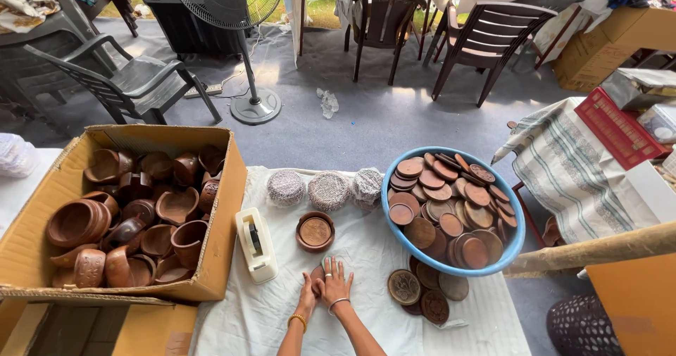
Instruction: The person applies a piece of green material to the bottom of wooden-like pottery coasters and then stacks them on the table.
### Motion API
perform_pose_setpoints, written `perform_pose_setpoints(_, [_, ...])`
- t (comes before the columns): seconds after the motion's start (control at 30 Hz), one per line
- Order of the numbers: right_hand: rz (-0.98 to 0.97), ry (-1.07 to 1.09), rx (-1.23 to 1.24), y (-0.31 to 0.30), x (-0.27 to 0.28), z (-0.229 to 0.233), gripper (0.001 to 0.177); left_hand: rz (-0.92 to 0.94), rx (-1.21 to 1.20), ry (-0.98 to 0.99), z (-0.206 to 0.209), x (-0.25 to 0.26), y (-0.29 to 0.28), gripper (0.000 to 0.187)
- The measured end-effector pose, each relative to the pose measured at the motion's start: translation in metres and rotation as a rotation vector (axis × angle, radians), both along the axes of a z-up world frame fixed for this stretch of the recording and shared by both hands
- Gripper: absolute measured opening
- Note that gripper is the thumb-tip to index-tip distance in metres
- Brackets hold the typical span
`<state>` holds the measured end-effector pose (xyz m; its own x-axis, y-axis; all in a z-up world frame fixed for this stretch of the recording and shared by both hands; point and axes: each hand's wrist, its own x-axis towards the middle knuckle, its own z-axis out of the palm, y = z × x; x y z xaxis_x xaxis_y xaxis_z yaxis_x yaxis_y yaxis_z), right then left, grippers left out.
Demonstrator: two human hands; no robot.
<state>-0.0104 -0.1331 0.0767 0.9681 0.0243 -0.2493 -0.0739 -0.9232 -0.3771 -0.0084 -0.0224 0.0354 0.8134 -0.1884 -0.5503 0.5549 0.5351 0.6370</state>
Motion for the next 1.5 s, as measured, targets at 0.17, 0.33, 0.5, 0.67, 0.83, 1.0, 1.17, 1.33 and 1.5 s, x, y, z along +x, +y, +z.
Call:
perform_pose_setpoints(0.17, [0.121, -0.282, 0.096, 0.001, -0.038, -0.041, 0.072, -0.005, -0.048, 0.035, -0.015, 0.001, 0.005, 0.096])
perform_pose_setpoints(0.33, [0.283, -0.353, 0.076, -0.013, -0.054, -0.021, 0.077, -0.025, -0.114, 0.029, -0.016, 0.002, 0.005, 0.093])
perform_pose_setpoints(0.5, [0.01, -0.163, -0.021, -0.005, -0.024, -0.021, 0.077, 0.048, -0.172, 0.121, -0.019, -0.007, 0.001, 0.064])
perform_pose_setpoints(0.67, [-0.047, -0.159, -0.013, 0.012, -0.014, -0.034, 0.068, 0.089, -0.22, 0.16, 0.0, -0.01, 0.004, 0.058])
perform_pose_setpoints(0.83, [0.207, -0.309, 0.085, 0.007, -0.044, -0.019, 0.06, 0.094, -0.392, 0.118, -0.012, -0.002, 0.015, 0.073])
perform_pose_setpoints(1.0, [0.156, -0.224, 0.052, -0.005, -0.049, 0.003, 0.065, 0.006, -0.4, 0.138, -0.018, -0.006, 0.015, 0.097])
perform_pose_setpoints(1.17, [-0.115, -0.056, -0.007, 0.015, -0.016, -0.005, 0.069, 0.016, -0.463, 0.175, -0.001, -0.008, 0.014, 0.102])
perform_pose_setpoints(1.33, [-0.136, -0.105, 0.08, 0.025, -0.019, -0.052, 0.063, 0.058, -0.474, 0.084, 0.01, -0.001, 0.024, 0.105])
perform_pose_setpoints(1.5, [0.213, -0.181, 0.072, 0.007, -0.032, -0.021, 0.062, -0.189, -1.1, -0.168, -0.025, 0.002, 0.034, 0.098])
